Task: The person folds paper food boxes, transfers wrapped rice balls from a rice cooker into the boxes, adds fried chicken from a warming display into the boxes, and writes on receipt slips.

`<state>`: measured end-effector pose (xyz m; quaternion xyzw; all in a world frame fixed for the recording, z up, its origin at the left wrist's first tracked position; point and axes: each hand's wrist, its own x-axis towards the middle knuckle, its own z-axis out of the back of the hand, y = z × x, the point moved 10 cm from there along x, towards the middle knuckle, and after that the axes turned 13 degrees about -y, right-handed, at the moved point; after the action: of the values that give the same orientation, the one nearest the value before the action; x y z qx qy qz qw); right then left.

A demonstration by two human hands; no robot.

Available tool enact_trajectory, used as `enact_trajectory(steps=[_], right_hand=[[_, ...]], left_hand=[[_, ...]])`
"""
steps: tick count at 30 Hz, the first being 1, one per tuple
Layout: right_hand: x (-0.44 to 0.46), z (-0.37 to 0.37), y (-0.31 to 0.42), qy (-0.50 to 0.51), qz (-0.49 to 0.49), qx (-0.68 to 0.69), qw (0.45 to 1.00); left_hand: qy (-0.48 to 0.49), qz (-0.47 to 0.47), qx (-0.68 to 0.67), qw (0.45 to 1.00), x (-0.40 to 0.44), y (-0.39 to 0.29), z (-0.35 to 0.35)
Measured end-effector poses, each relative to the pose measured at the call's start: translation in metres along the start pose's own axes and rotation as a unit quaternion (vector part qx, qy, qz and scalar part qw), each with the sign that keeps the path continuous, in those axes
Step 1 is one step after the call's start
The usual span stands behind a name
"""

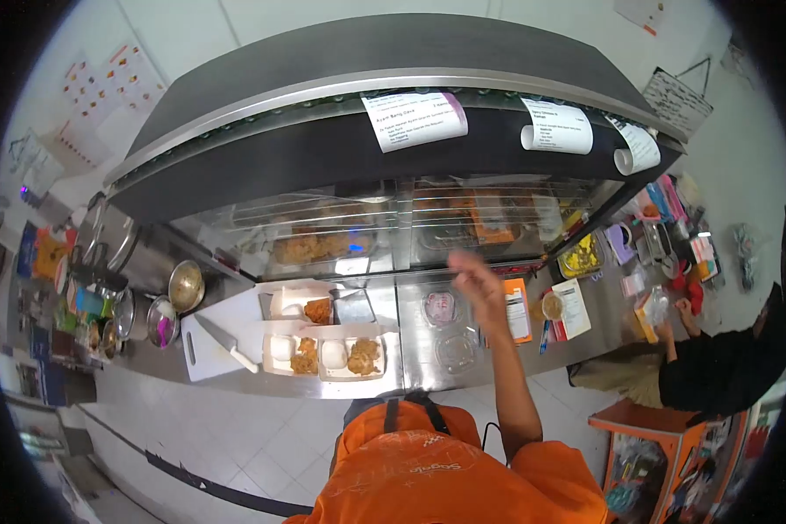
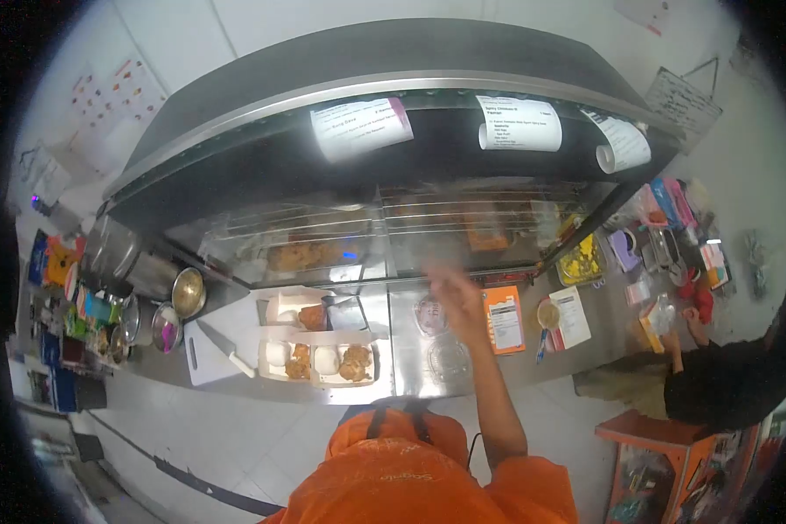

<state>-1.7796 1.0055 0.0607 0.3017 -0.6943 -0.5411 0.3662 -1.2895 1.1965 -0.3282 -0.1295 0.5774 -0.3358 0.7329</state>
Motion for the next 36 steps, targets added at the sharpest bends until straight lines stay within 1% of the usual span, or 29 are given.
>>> enact_trajectory(steps=[1,2,4,5,8,9,12,13,17,18,20,22,23,24,25,26,28,31,34,35,36], right_hand=[[0.016,-0.003,0.044,-0.017,0.066,0.035,0.997],[0.031,-0.009,0.080,0.001,0.136,0.012,0.991],[0.048,-0.025,0.141,0.020,0.219,0.031,0.975],[0.051,-0.036,0.164,0.021,0.231,0.071,0.970],[0.064,-0.055,0.192,0.028,0.202,0.141,0.969],[0.067,-0.057,0.197,0.019,0.218,0.150,0.964],[0.072,-0.068,0.209,0.037,0.197,0.158,0.967],[0.075,-0.069,0.206,0.013,0.179,0.150,0.972],[0.072,-0.084,0.210,0.004,0.187,0.127,0.974],[0.070,-0.087,0.201,0.025,0.159,0.136,0.978],[0.057,-0.094,0.187,0.047,0.163,0.181,0.969],[0.033,-0.115,0.154,0.083,0.157,0.219,0.959],[0.017,-0.137,0.131,0.151,0.156,0.208,0.954],[0.004,-0.161,0.097,0.196,0.110,0.179,0.958],[-0.009,-0.186,0.067,0.232,0.074,0.116,0.963],[-0.019,-0.213,0.040,0.249,0.038,0.030,0.967],[-0.033,-0.261,-0.020,0.307,0.094,-0.095,0.942],[-0.050,-0.317,-0.090,0.398,0.219,-0.240,0.858],[-0.057,-0.360,-0.150,0.439,0.202,-0.349,0.803],[-0.058,-0.372,-0.158,0.444,0.224,-0.346,0.795],[-0.059,-0.383,-0.173,0.457,0.216,-0.367,0.781]], left_hand=[[0.004,0.026,-0.036,0.999,-0.002,0.000,-0.006],[0.007,0.049,-0.068,0.996,-0.007,-0.002,-0.011],[0.013,0.083,-0.118,0.989,-0.013,-0.005,-0.016],[0.018,0.099,-0.142,0.985,-0.016,-0.006,-0.019],[0.032,0.132,-0.202,0.970,-0.023,-0.008,-0.023],[0.038,0.141,-0.220,0.965,-0.024,-0.009,-0.023],[0.063,0.158,-0.278,0.945,-0.028,-0.012,-0.022],[0.073,0.165,-0.300,0.937,-0.033,-0.013,-0.021],[0.100,0.182,-0.374,0.904,-0.047,-0.019,-0.012],[0.101,0.184,-0.376,0.902,-0.046,-0.017,-0.011],[0.108,0.171,-0.363,0.909,-0.031,-0.008,-0.008],[0.104,0.158,-0.347,0.918,-0.019,0.000,-0.002],[0.098,0.153,-0.337,0.924,-0.017,-0.002,0.001],[0.094,0.146,-0.326,0.929,-0.014,-0.007,0.006],[0.093,0.127,-0.301,0.941,-0.010,-0.010,0.013],[0.089,0.137,-0.288,0.944,-0.012,-0.015,0.020],[0.081,0.159,-0.259,0.949,-0.019,-0.033,0.038],[0.101,0.194,-0.224,0.950,0.002,-0.014,0.055],[0.140,0.211,-0.198,0.947,0.001,-0.029,0.076],[0.142,0.212,-0.195,0.947,0.006,-0.025,0.081],[0.144,0.213,-0.193,0.947,0.010,-0.022,0.086]])
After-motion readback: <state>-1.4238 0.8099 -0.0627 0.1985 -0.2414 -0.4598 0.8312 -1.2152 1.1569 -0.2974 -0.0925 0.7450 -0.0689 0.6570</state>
